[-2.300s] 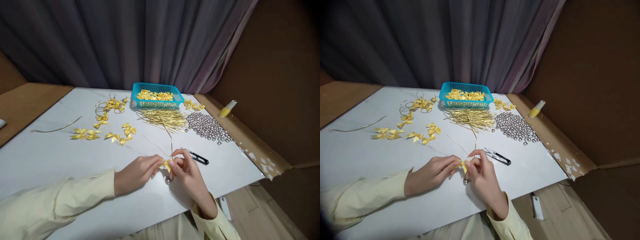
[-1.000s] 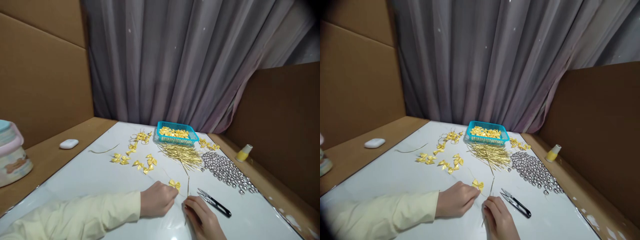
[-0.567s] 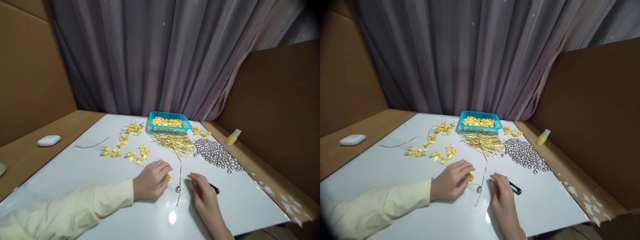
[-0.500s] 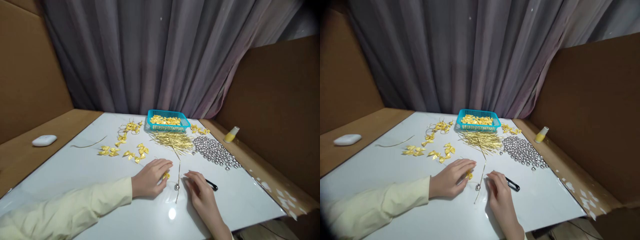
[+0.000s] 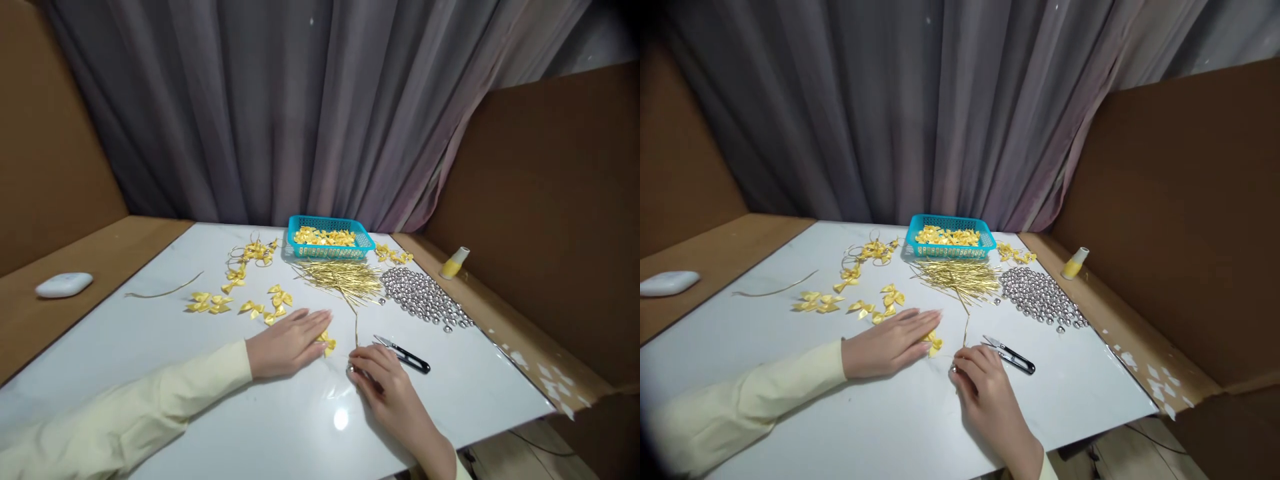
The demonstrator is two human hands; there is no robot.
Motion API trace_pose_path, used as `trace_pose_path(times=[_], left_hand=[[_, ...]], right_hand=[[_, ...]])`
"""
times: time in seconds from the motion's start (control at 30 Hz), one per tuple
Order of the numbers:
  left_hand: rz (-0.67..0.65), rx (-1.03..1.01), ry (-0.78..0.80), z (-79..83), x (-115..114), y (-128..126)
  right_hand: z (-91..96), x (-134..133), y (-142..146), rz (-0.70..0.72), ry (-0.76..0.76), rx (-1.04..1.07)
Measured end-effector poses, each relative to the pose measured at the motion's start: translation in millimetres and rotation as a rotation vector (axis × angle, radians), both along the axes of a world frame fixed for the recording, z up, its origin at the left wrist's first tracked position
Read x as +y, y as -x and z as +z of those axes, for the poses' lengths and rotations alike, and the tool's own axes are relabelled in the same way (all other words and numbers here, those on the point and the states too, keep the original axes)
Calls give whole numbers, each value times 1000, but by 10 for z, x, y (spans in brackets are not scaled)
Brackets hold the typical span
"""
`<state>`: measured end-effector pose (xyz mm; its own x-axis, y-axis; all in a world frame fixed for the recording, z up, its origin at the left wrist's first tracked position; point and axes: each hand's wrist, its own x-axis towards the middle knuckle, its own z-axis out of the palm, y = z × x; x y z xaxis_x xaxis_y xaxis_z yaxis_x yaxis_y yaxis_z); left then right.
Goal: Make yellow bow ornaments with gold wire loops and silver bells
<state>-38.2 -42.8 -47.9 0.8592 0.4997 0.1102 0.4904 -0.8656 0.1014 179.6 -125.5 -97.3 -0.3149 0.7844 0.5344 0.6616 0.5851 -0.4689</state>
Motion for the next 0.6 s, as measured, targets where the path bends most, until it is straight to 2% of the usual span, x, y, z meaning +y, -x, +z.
trace_pose_path(times=[0.17,0.27,0.33,0.5,0.6], left_hand=[[22,96,-5,31,52,556],[78,56,-82,58,15,716],[59,32,-104,99,-25,652],[-243,1,-11,135,-122,205],[-237,32,18,74,-107,143]], right_hand=[[-12,-8,1,-28,-52,-28],[28,-27,25,-42,-57,-75],[68,-41,44,-40,-40,-122],[168,-62,76,-30,-9,-188],[198,-62,72,-28,16,-207]])
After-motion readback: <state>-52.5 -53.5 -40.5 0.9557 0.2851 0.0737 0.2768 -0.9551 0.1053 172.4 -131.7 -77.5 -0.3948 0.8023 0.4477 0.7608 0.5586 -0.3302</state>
